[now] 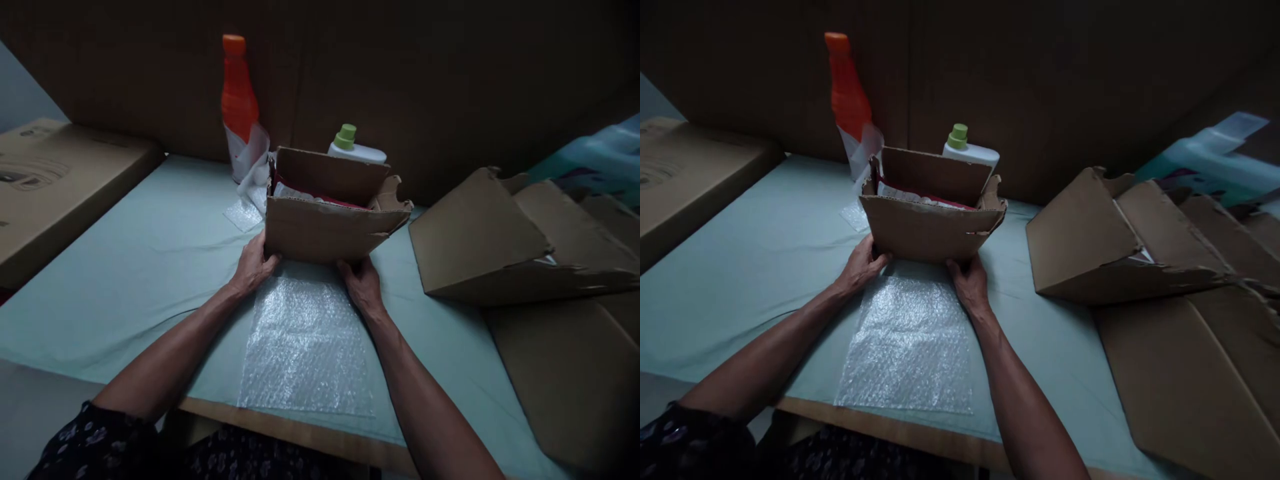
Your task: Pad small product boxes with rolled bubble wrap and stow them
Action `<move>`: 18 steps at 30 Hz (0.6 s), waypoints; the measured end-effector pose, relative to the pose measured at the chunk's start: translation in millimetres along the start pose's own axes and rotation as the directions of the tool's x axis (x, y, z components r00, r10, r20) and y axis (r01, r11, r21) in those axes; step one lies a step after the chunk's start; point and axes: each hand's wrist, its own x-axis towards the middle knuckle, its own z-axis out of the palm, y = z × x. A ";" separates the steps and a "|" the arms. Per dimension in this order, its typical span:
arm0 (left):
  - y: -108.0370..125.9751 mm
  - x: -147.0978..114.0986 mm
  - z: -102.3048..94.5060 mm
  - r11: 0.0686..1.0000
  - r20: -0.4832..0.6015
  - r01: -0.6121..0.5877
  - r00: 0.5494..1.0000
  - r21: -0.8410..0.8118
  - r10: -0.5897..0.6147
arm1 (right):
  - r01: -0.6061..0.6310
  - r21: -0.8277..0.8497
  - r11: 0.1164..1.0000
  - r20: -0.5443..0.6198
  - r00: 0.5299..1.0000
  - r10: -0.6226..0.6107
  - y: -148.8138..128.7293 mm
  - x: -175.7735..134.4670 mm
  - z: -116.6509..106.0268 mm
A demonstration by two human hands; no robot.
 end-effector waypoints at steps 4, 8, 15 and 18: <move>-8.5 1.9 0.8 0.998 -0.001 -0.057 0.998 -0.007 0.057 | 0.006 -0.020 1.000 -0.005 1.000 -0.006 -0.5 -0.5 3.9; -2.1 -4.1 -6.2 0.993 -0.161 -0.104 0.981 0.058 0.112 | 0.041 -0.054 0.998 -0.015 0.999 -0.042 -6.0 -3.4 -0.5; 55.0 -86.1 -21.3 0.845 0.044 -0.468 0.880 0.259 0.473 | 0.323 -0.273 0.906 0.012 0.943 -0.332 -46.9 -68.0 -18.7; 50.5 -112.7 -15.0 0.795 0.364 -0.515 0.841 0.320 0.399 | 0.524 -0.328 0.786 0.377 0.836 -0.400 -62.1 -103.9 -0.4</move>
